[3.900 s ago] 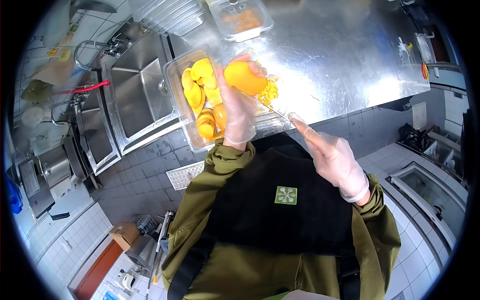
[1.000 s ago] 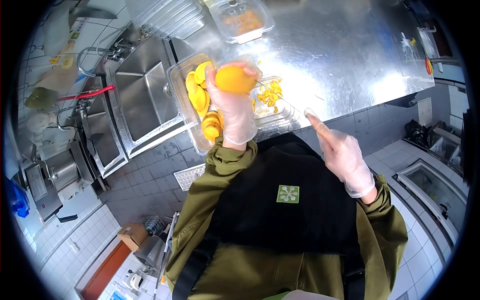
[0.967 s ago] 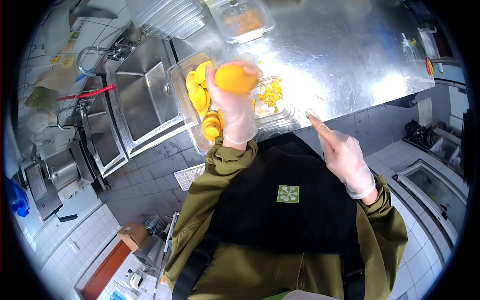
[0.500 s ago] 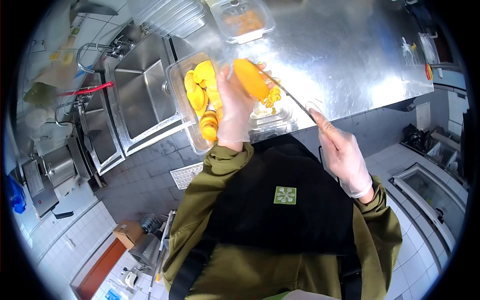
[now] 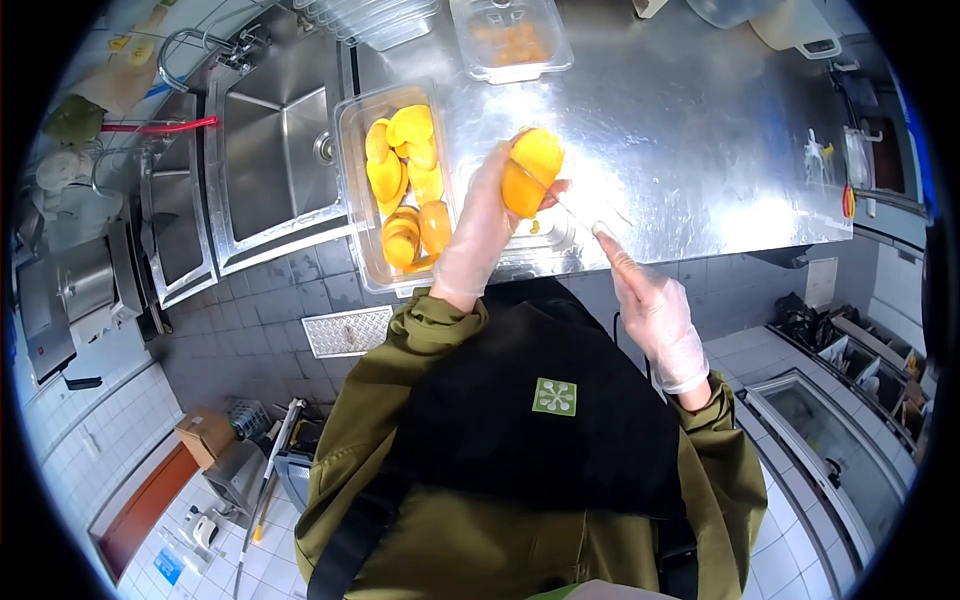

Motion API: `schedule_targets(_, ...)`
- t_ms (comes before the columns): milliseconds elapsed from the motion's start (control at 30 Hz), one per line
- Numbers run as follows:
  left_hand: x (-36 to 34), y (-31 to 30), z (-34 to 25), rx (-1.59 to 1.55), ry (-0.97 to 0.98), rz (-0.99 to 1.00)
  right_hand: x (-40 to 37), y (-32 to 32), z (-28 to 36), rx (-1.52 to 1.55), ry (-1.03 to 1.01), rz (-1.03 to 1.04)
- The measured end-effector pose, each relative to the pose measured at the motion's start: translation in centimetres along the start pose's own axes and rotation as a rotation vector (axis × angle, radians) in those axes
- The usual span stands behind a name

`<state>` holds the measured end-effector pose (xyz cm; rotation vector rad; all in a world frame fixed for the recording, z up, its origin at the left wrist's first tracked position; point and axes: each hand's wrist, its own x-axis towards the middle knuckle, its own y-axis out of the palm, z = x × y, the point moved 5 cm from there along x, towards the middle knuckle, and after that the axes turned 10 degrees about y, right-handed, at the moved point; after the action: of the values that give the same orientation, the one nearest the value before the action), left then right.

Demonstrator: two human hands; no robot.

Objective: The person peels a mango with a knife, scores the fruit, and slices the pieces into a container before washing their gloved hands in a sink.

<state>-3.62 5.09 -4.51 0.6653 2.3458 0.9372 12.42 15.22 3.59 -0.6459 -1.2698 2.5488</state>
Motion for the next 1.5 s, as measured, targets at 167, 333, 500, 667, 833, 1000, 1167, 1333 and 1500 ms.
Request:
schedule_targets(167, -0.4, 0.0, 0.3, 0.030, 0.031, -0.018, -0.3, 0.0, 0.2, -0.062, -0.051, -0.065)
schedule_targets(333, -0.8, 0.0, 0.4, 0.048, 0.058, -0.035, -0.5, 0.9, -0.9, -0.129, -0.034, -0.052)
schedule_targets(500, -1.0, -0.3, 0.9, -0.010, -0.012, -0.094, -0.2, 1.6, -1.9, -0.085, -0.022, -0.019)
schedule_targets(667, -0.2, -1.5, 1.2, -0.134, -0.071, -0.098, -0.4, 1.4, -1.7, -0.005, -0.043, 0.026)
schedule_targets(833, -0.7, -0.7, -0.1, -0.128, -0.062, -0.133, -0.3, 0.4, -0.5, 0.040, -0.004, 0.059)
schedule_targets(1000, -0.3, -1.2, 1.1, -0.124, -0.005, -0.162, 0.5, 1.6, -1.4, 0.019, -0.046, 0.001)
schedule_targets(1167, -0.7, -1.4, 1.3, -0.127, -0.028, -0.124, 0.8, 2.8, -2.5, 0.067, -0.053, -0.022)
schedule_targets(1333, 0.0, -2.6, 2.0, -0.176, -0.079, -0.084, 0.4, 1.4, -1.3, 0.056, -0.051, -0.031)
schedule_targets(1500, -0.4, -1.7, 1.6, -0.131, -0.100, -0.076, 0.7, 1.3, -1.0, 0.125, -0.044, -0.037)
